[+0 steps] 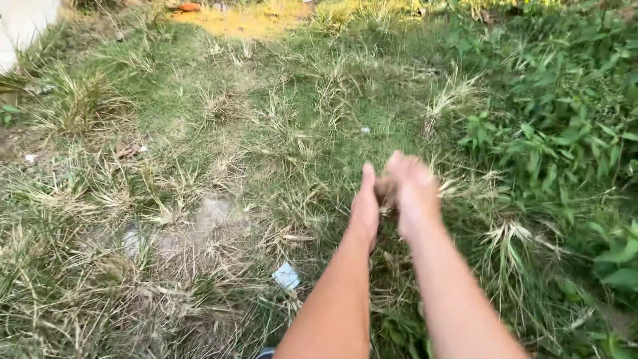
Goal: Pulling weeds from a grassy patch outdoors by hand.
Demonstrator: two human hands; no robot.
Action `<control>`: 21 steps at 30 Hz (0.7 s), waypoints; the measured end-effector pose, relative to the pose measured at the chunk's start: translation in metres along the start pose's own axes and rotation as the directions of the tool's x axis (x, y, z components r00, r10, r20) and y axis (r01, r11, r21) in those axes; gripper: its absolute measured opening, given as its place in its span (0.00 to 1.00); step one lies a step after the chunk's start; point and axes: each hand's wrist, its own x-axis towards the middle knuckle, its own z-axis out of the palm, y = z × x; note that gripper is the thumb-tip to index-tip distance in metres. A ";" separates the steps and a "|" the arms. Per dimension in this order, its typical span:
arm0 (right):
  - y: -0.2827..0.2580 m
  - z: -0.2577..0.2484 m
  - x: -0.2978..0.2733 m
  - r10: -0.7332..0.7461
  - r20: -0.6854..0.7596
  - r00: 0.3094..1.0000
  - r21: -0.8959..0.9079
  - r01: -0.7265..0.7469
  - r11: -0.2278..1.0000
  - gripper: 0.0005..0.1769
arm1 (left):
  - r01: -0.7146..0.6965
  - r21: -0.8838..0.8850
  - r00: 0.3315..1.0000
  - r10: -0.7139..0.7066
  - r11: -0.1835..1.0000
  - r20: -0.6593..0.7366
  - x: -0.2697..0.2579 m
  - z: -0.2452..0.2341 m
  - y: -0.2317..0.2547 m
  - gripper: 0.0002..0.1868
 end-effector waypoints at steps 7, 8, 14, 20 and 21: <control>-0.027 -0.041 0.079 -0.440 -0.045 0.897 -0.407 0.386 0.828 0.35 | 0.009 0.427 0.983 0.071 0.904 -0.171 0.010 0.006 0.009 0.35; -0.017 -0.045 0.090 -0.405 -0.035 0.914 -0.542 0.323 0.776 0.39 | 0.112 0.610 0.980 0.013 0.785 -0.197 0.003 0.004 0.009 0.37; 0.042 -0.056 0.075 0.131 -0.092 0.987 -0.907 -0.138 0.398 0.52 | 0.208 0.845 0.977 -0.057 0.493 -0.207 0.020 -0.009 -0.041 0.37; 0.074 -0.075 0.059 0.213 -0.220 0.952 -0.944 -0.263 0.200 0.55 | 0.266 0.787 0.964 -0.167 0.557 -0.208 0.023 0.011 -0.015 0.22; 0.072 -0.078 0.058 0.167 -0.265 0.950 -0.916 -0.302 0.265 0.50 | 0.265 0.789 0.963 -0.191 0.554 -0.189 0.018 0.017 -0.003 0.20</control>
